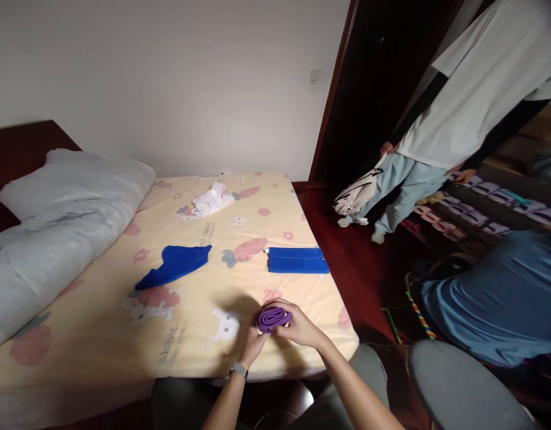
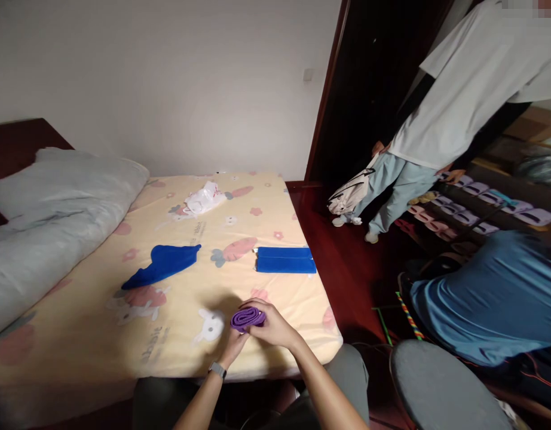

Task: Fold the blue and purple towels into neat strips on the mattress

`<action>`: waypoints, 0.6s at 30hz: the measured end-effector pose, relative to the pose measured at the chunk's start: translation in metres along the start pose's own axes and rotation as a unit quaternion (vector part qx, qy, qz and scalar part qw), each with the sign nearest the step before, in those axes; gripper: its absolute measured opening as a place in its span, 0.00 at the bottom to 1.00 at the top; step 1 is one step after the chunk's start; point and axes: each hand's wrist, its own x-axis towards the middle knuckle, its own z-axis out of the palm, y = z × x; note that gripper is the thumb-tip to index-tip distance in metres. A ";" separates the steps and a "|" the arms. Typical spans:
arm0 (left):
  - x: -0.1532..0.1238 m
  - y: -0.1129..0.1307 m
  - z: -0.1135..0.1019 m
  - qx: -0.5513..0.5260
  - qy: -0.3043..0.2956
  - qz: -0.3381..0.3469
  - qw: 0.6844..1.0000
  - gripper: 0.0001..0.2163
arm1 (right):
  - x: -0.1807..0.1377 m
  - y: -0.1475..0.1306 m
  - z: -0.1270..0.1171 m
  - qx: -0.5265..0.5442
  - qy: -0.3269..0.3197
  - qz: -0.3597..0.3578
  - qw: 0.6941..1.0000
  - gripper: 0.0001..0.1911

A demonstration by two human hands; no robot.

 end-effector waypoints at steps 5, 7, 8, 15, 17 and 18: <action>0.005 0.004 -0.007 -0.006 -0.027 -0.069 0.997 0.18 | 0.003 -0.004 -0.016 0.010 0.099 0.012 0.995 0.14; 0.007 0.006 -0.015 -0.047 -0.014 -0.089 0.995 0.20 | 0.002 0.002 -0.033 0.034 0.184 0.048 0.981 0.15; 0.008 0.007 -0.020 -0.075 -0.001 -0.102 0.992 0.21 | 0.001 0.009 -0.045 0.045 0.236 0.070 0.968 0.17; 0.046 0.014 -0.035 -0.240 0.068 -0.149 0.957 0.21 | -0.023 0.109 -0.134 0.088 0.468 0.154 0.866 0.26; 0.071 0.016 -0.030 -0.241 0.052 -0.144 0.959 0.22 | -0.031 0.143 -0.155 0.109 0.493 0.185 0.843 0.27; 0.085 0.016 -0.026 -0.243 0.046 -0.142 0.959 0.22 | -0.035 0.158 -0.164 0.112 0.507 0.202 0.830 0.28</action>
